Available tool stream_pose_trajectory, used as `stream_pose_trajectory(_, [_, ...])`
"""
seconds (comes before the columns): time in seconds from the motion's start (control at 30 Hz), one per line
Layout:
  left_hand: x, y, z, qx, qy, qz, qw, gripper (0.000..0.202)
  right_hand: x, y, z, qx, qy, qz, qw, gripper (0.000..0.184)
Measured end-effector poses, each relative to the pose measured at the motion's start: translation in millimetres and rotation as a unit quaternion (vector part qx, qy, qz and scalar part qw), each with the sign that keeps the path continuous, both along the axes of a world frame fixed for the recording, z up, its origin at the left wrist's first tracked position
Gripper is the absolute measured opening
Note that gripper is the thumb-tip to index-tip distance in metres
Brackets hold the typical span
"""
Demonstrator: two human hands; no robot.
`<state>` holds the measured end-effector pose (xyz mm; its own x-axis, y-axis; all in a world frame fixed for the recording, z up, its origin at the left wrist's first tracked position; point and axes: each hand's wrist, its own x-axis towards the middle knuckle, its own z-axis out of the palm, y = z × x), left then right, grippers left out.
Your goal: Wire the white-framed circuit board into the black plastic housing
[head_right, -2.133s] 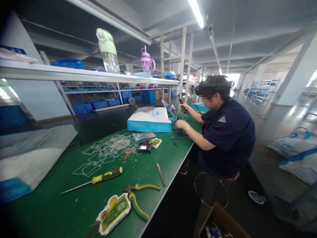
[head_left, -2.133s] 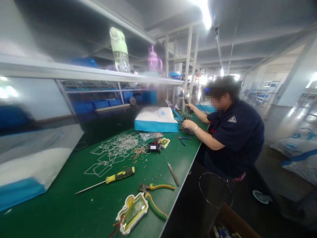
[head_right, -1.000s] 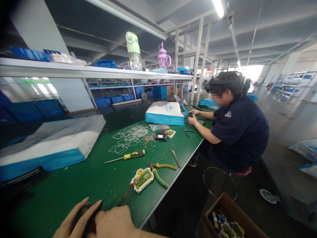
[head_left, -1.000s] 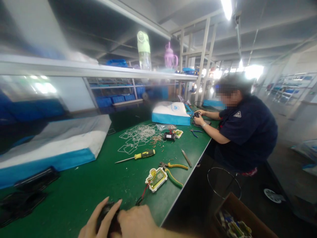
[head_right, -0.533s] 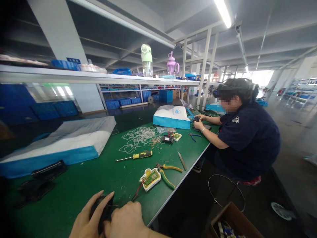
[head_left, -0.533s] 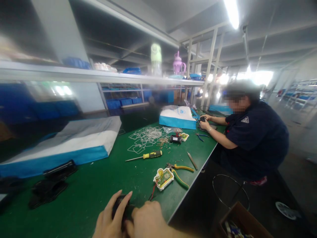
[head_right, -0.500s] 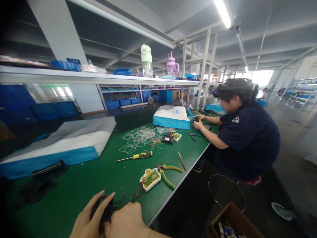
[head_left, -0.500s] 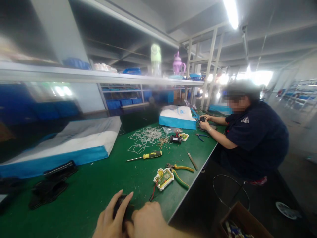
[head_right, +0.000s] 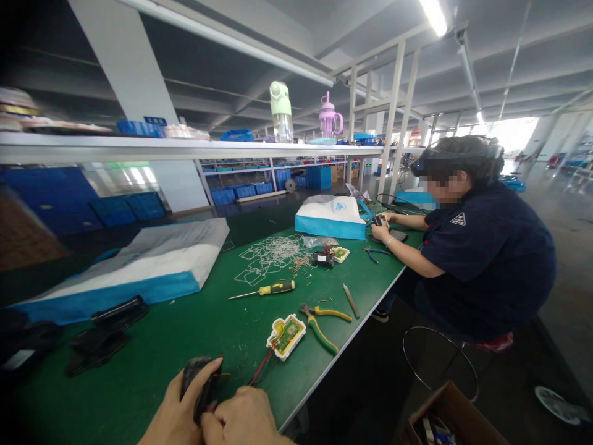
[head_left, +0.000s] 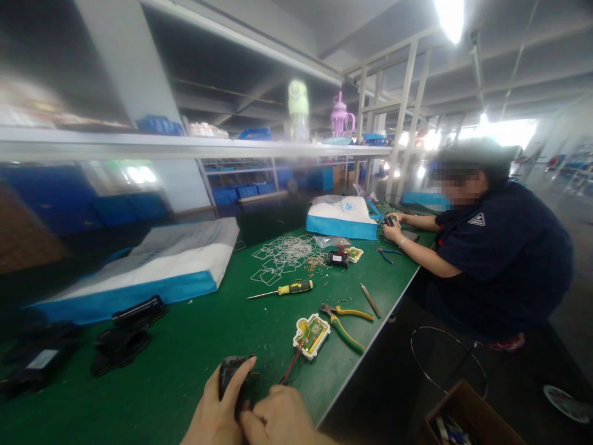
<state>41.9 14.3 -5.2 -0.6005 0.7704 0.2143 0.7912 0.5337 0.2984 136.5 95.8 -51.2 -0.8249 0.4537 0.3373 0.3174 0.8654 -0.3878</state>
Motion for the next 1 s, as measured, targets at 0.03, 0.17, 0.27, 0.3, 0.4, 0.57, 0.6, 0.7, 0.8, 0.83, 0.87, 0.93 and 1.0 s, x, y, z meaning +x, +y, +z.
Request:
stream_pose_trajectory(0.03, [0,0,0.8,0.004,-0.005,0.006,1.000,0.048,0,0,-0.5,0.000,0.011,0.008,1.000,0.035])
stream_pose_trajectory(0.17, [6,-2,10.9,0.034,-0.041,0.021,0.998,0.050,8,-2,9.1,-0.031,0.038,0.044,0.998,0.037])
stream_pose_trajectory(0.27, [10,-2,18.9,0.054,-0.080,0.024,0.995,0.054,13,-1,19.0,-0.071,0.039,0.063,0.995,0.042])
stream_pose_trajectory(0.3, [11,-2,20.0,0.060,-0.092,0.018,0.994,0.056,14,-1,21.3,-0.083,0.041,0.069,0.993,0.043])
stream_pose_trajectory(0.4, [10,-3,18.9,0.086,-0.110,0.010,0.990,0.060,16,0,24.7,-0.113,0.054,0.087,0.988,0.044])
stream_pose_trajectory(0.57, [8,-4,15.3,0.102,-0.122,-0.007,0.987,0.063,17,2,22.9,-0.142,0.060,0.099,0.983,0.044])
stream_pose_trajectory(0.6, [8,-4,15.4,0.104,-0.125,-0.011,0.987,0.064,17,2,22.5,-0.143,0.059,0.100,0.983,0.044])
stream_pose_trajectory(0.7, [7,-5,16.3,0.110,-0.135,-0.021,0.984,0.064,17,2,22.4,-0.146,0.059,0.102,0.982,0.043])
stream_pose_trajectory(0.8, [5,-5,16.9,0.110,-0.144,-0.033,0.983,0.063,19,3,23.9,-0.157,0.065,0.106,0.980,0.042])
stream_pose_trajectory(0.83, [4,-5,17.1,0.110,-0.146,-0.037,0.982,0.063,19,3,24.4,-0.165,0.069,0.108,0.978,0.042])
stream_pose_trajectory(0.87, [4,-5,17.1,0.109,-0.148,-0.041,0.982,0.063,19,3,24.9,-0.174,0.073,0.109,0.976,0.042])
stream_pose_trajectory(0.93, [3,-5,17.1,0.110,-0.150,-0.047,0.981,0.063,19,5,25.4,-0.196,0.083,0.110,0.971,0.043])
stream_pose_trajectory(1.0, [3,-5,16.7,0.114,-0.151,-0.050,0.981,0.063,19,6,25.1,-0.218,0.092,0.108,0.966,0.044])
